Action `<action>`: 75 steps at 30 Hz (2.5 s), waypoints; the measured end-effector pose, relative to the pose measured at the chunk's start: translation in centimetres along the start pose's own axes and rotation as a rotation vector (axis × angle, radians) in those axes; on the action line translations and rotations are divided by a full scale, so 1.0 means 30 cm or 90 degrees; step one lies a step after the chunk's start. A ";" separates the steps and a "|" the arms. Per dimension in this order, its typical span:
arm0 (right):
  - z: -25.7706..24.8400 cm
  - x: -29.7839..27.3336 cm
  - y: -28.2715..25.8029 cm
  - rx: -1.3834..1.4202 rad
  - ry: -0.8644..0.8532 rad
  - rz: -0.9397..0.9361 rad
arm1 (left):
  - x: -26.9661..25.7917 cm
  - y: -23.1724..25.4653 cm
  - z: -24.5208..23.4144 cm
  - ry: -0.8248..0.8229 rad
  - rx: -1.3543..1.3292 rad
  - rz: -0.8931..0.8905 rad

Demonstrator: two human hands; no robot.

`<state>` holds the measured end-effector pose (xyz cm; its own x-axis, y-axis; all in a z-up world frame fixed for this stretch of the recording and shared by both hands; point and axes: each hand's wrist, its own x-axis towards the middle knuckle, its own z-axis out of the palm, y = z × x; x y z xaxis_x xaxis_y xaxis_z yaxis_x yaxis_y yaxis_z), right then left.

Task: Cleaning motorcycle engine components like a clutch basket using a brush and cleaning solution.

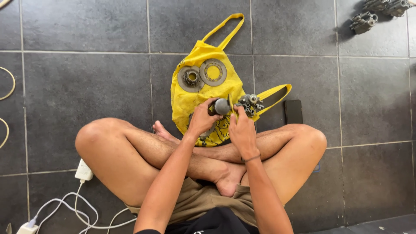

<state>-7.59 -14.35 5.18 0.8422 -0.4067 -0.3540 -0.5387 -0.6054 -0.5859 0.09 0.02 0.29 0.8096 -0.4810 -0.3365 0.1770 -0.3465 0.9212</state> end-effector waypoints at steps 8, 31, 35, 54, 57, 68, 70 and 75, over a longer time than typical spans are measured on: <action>-0.019 -0.142 -0.032 -0.008 -0.033 0.051 | -0.009 0.005 -0.003 0.002 -0.030 -0.026; -0.027 -0.201 0.050 0.030 0.018 0.065 | -0.033 -0.007 0.038 0.010 0.385 0.173; -0.011 -0.211 0.033 0.033 0.007 0.064 | -0.008 -0.041 0.059 0.074 0.360 0.141; 0.011 0.033 0.042 0.032 -0.020 -0.041 | 0.008 -0.047 0.044 0.084 0.305 0.081; -0.030 -0.050 0.023 0.028 -0.051 -0.011 | 0.005 -0.045 0.045 0.072 0.269 0.070; 0.012 0.020 0.009 0.004 -0.016 -0.076 | 0.006 -0.054 0.056 0.064 0.308 0.049; 0.003 -0.012 -0.006 -0.001 -0.020 -0.092 | 0.005 -0.050 0.050 0.064 0.312 0.048; -0.001 -0.146 0.016 -0.082 -0.052 -0.022 | 0.011 -0.067 0.056 0.063 0.266 0.027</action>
<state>-11.54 -12.89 6.48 0.8569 -0.3293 -0.3965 -0.5029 -0.7030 -0.5029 -0.95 -0.80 -2.00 0.8650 -0.4290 -0.2602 -0.0835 -0.6345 0.7684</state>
